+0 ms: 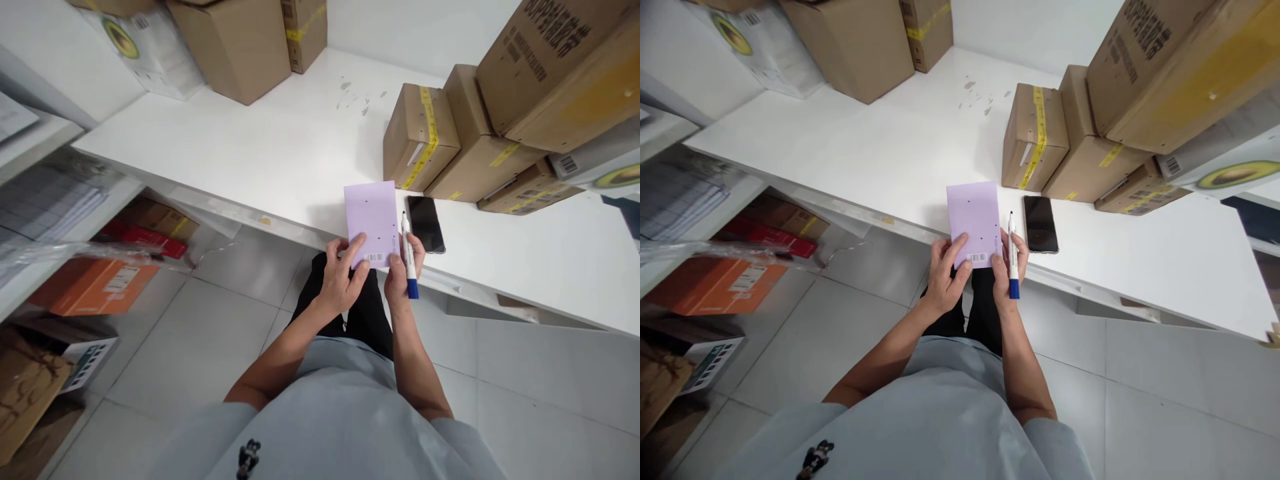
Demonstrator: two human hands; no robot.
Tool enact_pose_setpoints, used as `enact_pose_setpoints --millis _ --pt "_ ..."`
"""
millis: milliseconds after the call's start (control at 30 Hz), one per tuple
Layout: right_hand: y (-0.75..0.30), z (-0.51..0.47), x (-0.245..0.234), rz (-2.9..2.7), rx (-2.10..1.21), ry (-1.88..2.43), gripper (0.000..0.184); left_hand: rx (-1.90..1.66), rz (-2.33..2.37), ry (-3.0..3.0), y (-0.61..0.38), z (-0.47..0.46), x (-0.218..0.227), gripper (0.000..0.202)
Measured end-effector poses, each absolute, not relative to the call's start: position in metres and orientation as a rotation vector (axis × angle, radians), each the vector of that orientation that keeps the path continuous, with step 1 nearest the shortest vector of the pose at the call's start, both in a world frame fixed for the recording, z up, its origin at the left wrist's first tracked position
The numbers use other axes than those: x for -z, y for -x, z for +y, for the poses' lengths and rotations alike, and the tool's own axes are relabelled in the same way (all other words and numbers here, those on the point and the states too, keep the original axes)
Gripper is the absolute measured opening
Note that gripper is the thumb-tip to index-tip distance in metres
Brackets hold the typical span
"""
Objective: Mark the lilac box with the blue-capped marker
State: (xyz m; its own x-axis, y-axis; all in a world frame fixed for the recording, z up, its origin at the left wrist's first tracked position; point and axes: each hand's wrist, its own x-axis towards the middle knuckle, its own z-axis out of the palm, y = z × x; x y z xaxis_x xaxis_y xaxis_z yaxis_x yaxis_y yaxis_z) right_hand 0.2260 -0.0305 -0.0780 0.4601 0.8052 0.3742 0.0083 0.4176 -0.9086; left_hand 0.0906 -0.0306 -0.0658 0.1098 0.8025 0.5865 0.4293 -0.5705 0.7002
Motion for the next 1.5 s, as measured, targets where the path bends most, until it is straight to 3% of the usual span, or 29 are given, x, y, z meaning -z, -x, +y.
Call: enact_pose_setpoints --millis 367,667,1067,1500 --pt "-0.218 -0.035 0.068 -1.122 -0.606 1.046 0.056 -1.548 1.106 -1.764 -0.087 -0.030 0.079 0.047" --pt "-0.230 -0.047 0.048 -1.314 -0.213 1.193 0.057 -1.500 0.978 -1.621 -0.097 -0.030 0.083 0.046" --pt "-0.224 -0.043 0.048 -1.520 0.038 1.322 0.058 -1.453 0.999 -1.549 -0.084 -0.032 0.081 0.043" --pt "-0.219 -0.044 0.045 -1.508 -0.037 1.297 0.041 -1.408 1.033 -1.472 -0.071 -0.028 0.086 0.043"
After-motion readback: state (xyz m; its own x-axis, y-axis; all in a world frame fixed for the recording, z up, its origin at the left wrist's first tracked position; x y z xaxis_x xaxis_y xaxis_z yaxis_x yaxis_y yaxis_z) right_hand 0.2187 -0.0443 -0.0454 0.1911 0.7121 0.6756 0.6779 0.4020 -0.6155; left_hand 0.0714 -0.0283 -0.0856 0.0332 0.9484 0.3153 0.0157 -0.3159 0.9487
